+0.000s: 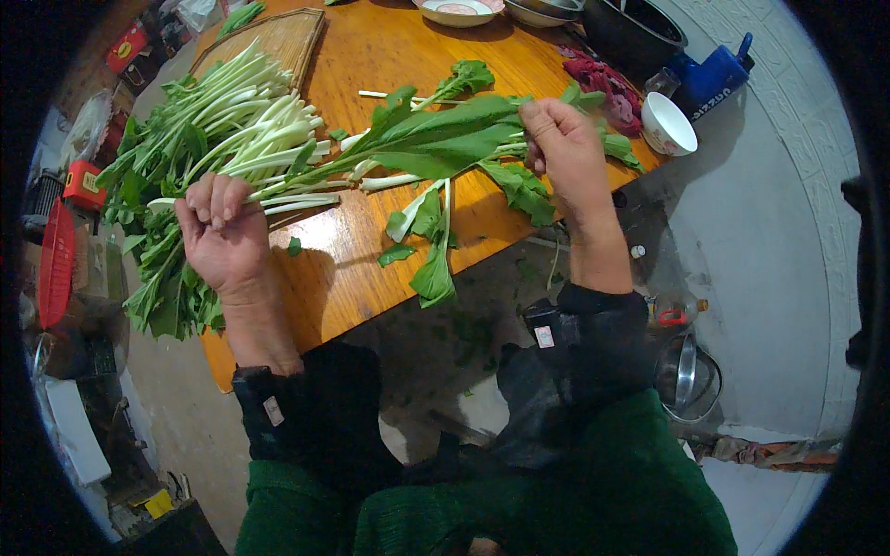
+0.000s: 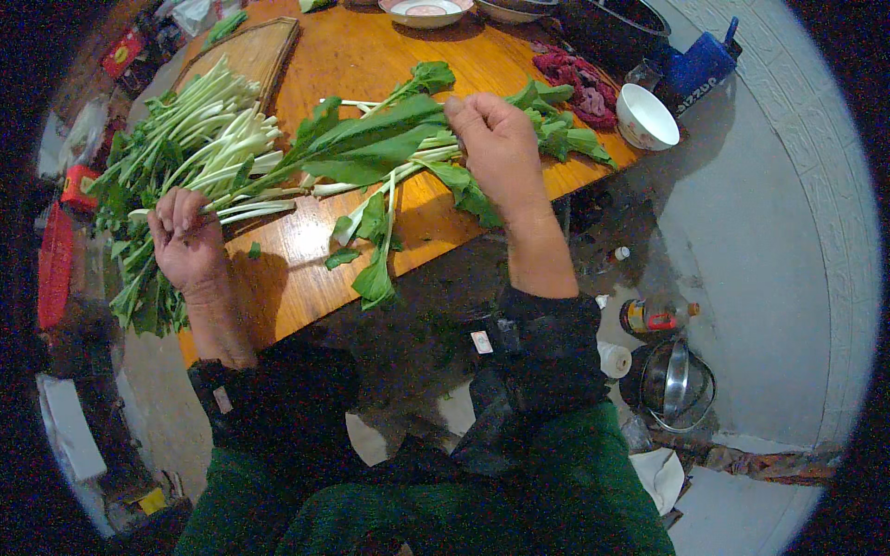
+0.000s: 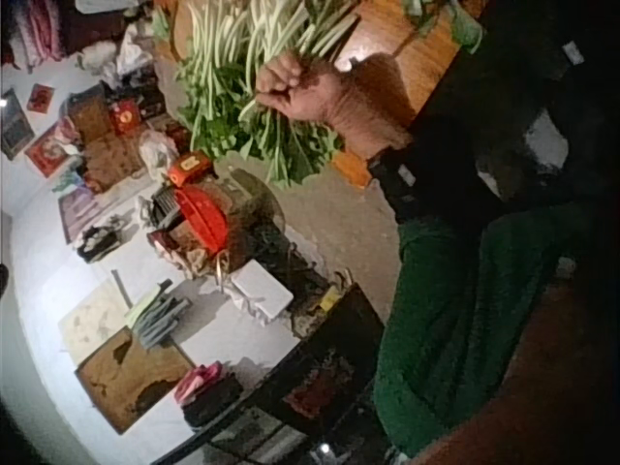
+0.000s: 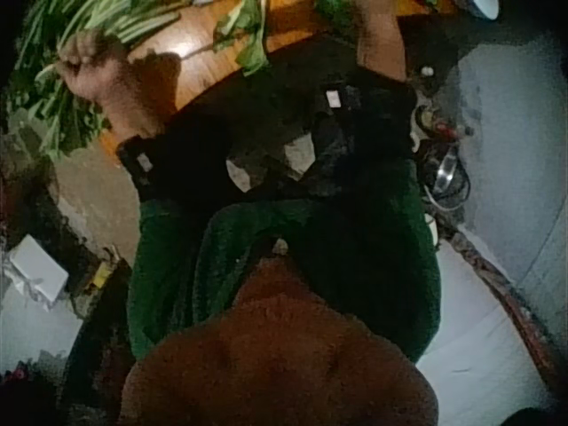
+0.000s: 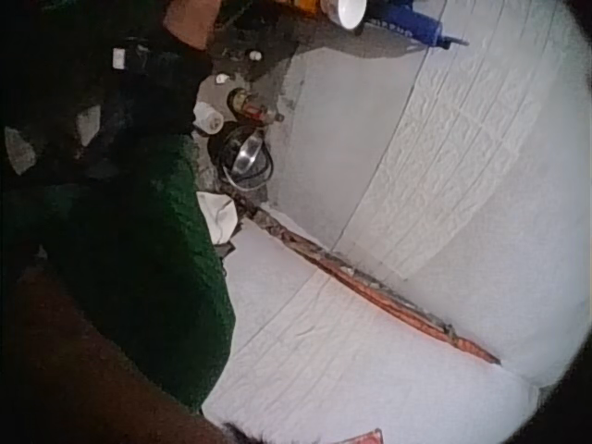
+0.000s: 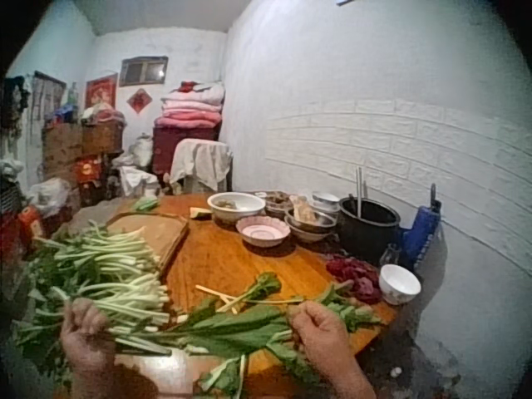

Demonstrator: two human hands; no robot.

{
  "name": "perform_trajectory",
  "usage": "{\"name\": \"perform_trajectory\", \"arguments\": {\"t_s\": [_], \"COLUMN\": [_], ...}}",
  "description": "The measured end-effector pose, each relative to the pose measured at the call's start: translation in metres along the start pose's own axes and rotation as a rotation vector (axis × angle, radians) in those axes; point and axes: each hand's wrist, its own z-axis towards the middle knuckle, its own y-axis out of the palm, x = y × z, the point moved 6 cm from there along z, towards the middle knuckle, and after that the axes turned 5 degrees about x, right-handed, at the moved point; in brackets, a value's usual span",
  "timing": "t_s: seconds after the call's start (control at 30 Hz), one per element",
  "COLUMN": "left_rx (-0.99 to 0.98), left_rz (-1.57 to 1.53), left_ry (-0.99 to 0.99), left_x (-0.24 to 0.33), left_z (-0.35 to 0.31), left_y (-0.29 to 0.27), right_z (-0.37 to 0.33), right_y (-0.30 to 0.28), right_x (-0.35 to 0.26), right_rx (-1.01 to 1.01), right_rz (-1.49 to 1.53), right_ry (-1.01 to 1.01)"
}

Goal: The person sits at a wooden table and repeatedly picks up green leafy vegetables, snaps off the lower stems, and places the trimmed pieces on the table. The person handles the vegetables one at a time, separating the stems from the leaves throughout the clip.

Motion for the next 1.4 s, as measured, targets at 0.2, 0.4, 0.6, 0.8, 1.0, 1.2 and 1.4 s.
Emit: {"name": "perform_trajectory", "arguments": {"t_s": [0.2,0.4,0.6,0.8,1.0,1.2,1.4], "left_rx": [0.027,-0.035,0.012,0.069,0.124,0.132,0.134], "left_rz": [-0.206,-0.282,0.068,0.165,0.348,0.388,0.500], "left_ry": [-0.042,-0.389,-0.516,-0.654,-0.678,-0.675,-0.669], "left_x": [0.002,-0.037,-0.058,-0.076,-0.082,-0.082,-0.082], "left_z": [-0.002,-0.012,-0.021,-0.031,-0.035,-0.035,-0.035], "left_y": [0.008,0.016,0.008,0.002,-0.001,-0.002,-0.004], "right_z": [0.006,-0.021,-0.031,-0.015,-0.013,-0.011,-0.011], "right_y": [-0.033,0.014,0.054,0.094,0.117,0.135,0.135], "right_x": [-0.010,-0.033,-0.023,0.002,0.017,0.023,0.027], "right_rx": [0.256,-0.533,-0.678,-0.448,-0.456,-0.421,-0.388], "right_rz": [0.349,0.043,-0.083,-0.107,-0.164,-0.498,-0.585], "right_ry": [0.022,-0.108,0.153,-0.089,-0.235,-0.559,-0.524]}}
